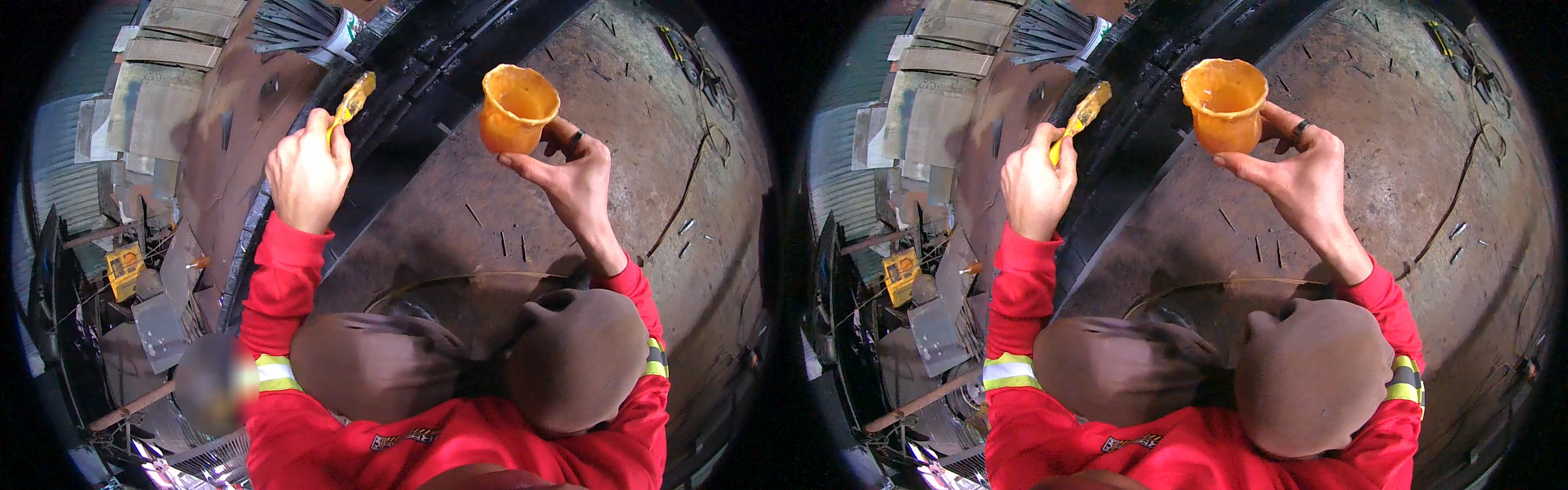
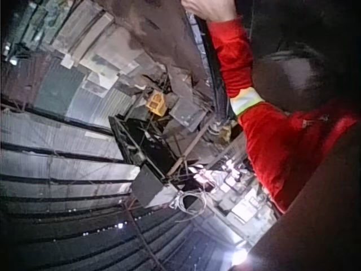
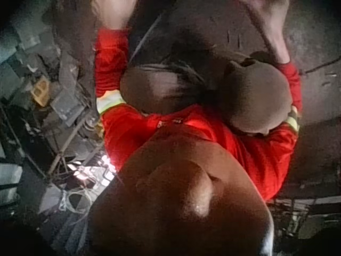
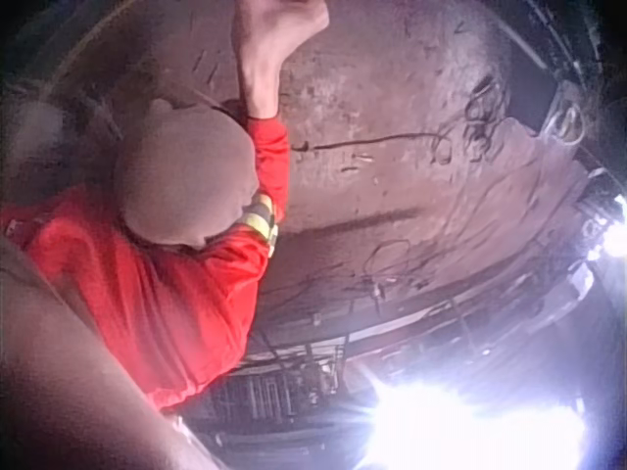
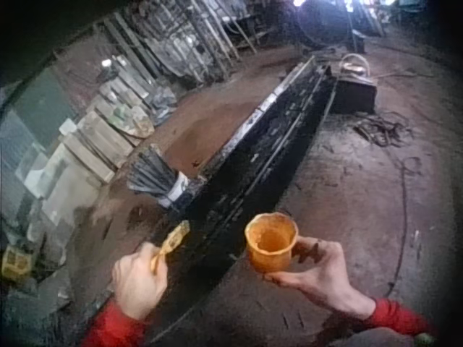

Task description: The person applies a yellow substance to a black metal beam using a paintbrush. They repeatedly dip the brush into a small orange cup held in the other hand and spread the substance along the beam's surface. The person moves along the beam to cover different sections.

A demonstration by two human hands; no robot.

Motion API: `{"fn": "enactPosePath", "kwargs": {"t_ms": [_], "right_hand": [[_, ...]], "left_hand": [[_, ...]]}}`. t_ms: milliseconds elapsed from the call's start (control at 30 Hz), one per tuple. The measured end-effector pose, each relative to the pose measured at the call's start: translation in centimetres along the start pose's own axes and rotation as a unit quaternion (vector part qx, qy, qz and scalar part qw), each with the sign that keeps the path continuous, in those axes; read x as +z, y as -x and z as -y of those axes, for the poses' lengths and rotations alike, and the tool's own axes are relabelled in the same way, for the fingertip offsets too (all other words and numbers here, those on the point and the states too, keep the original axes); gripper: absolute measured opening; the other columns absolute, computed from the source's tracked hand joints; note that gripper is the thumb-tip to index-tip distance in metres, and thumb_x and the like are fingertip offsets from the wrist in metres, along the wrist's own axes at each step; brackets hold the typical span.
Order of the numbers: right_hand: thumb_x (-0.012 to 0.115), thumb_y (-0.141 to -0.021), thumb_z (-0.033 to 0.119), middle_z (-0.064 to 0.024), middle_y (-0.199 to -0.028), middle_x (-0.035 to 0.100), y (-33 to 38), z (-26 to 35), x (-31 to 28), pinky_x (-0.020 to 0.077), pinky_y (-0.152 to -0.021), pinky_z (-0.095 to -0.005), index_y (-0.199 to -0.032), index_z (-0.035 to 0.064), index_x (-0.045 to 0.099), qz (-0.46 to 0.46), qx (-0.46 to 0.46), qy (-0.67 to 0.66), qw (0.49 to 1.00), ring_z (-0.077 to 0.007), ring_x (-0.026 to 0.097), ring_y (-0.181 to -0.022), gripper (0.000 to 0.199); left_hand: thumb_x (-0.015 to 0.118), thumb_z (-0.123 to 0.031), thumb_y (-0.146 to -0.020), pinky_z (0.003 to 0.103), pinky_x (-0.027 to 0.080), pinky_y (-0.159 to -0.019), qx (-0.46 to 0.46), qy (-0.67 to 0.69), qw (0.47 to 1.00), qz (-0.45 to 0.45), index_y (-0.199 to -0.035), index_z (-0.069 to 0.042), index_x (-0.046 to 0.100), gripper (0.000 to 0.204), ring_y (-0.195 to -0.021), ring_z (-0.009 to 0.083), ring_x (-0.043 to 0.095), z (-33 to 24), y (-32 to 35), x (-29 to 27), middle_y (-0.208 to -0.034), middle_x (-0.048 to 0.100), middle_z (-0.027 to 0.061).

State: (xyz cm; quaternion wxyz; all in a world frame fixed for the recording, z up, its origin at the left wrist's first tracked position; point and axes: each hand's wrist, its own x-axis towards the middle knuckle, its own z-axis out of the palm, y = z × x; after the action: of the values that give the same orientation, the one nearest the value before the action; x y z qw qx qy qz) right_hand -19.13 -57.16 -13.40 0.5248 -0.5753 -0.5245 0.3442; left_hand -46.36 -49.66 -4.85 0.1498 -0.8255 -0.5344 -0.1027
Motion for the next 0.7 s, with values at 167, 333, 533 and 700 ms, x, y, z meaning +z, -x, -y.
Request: {"fn": "enactPosePath", "kwargs": {"t_ms": [167,333,533,700], "right_hand": [[0.087,-0.066,0.024,-0.0101,-0.094,0.072,0.1,0.2,-0.1,0.0482,-0.08,-0.0279,-0.113,-0.002,0.068,0.004,0.007,-0.013,1.0,-0.0142,0.067,-0.089,0.056],[0.087,-0.066,0.022,-0.0109,-0.096,0.072,0.2,0.6,0.0,0.0498,-0.086,-0.03,-0.113,-0.0022,0.068,0.007,0.011,-0.021,1.0,-0.015,0.067,-0.091,0.056],[0.087,-0.066,0.022,-0.0107,-0.098,0.072,0.2,0.3,0.0,0.0495,-0.089,-0.0309,-0.113,-0.0017,0.068,0.006,0.007,-0.032,0.999,-0.0161,0.067,-0.093,0.055],[0.087,-0.067,0.022,-0.0104,-0.098,0.072,0.2,0.5,-0.3,0.0494,-0.089,-0.0298,-0.113,-0.0016,0.068,0.016,0.017,-0.033,0.999,-0.0161,0.067,-0.092,0.055]], "left_hand": [[0.062,-0.019,-0.086,0.046,0.05,-0.055,0.01,-0.027,1.0,0.013,-0.085,-0.006,0.057,0.015,-0.06,0.0363,0.064,-0.4,0.0,0.2,-0.066,0.064,0.0169],[0.061,-0.017,-0.087,0.048,0.05,-0.057,0.0,0.056,0.998,0.009,-0.087,-0.004,0.058,0.013,-0.063,0.0377,0.064,-0.9,-1.1,-0.5,-0.068,0.064,0.0184],[0.063,-0.016,-0.086,0.044,0.049,-0.06,-0.017,0.055,0.998,0.008,-0.089,-0.004,0.063,0.012,-0.066,0.0368,0.065,-1.3,-1.7,0.7,-0.069,0.064,0.02],[0.061,-0.015,-0.087,0.046,0.05,-0.058,0.002,0.079,0.997,-0.014,-0.087,-0.004,0.059,0.011,-0.064,0.0382,0.064,-1.7,-1.7,-0.2,-0.069,0.064,0.0198]]}}
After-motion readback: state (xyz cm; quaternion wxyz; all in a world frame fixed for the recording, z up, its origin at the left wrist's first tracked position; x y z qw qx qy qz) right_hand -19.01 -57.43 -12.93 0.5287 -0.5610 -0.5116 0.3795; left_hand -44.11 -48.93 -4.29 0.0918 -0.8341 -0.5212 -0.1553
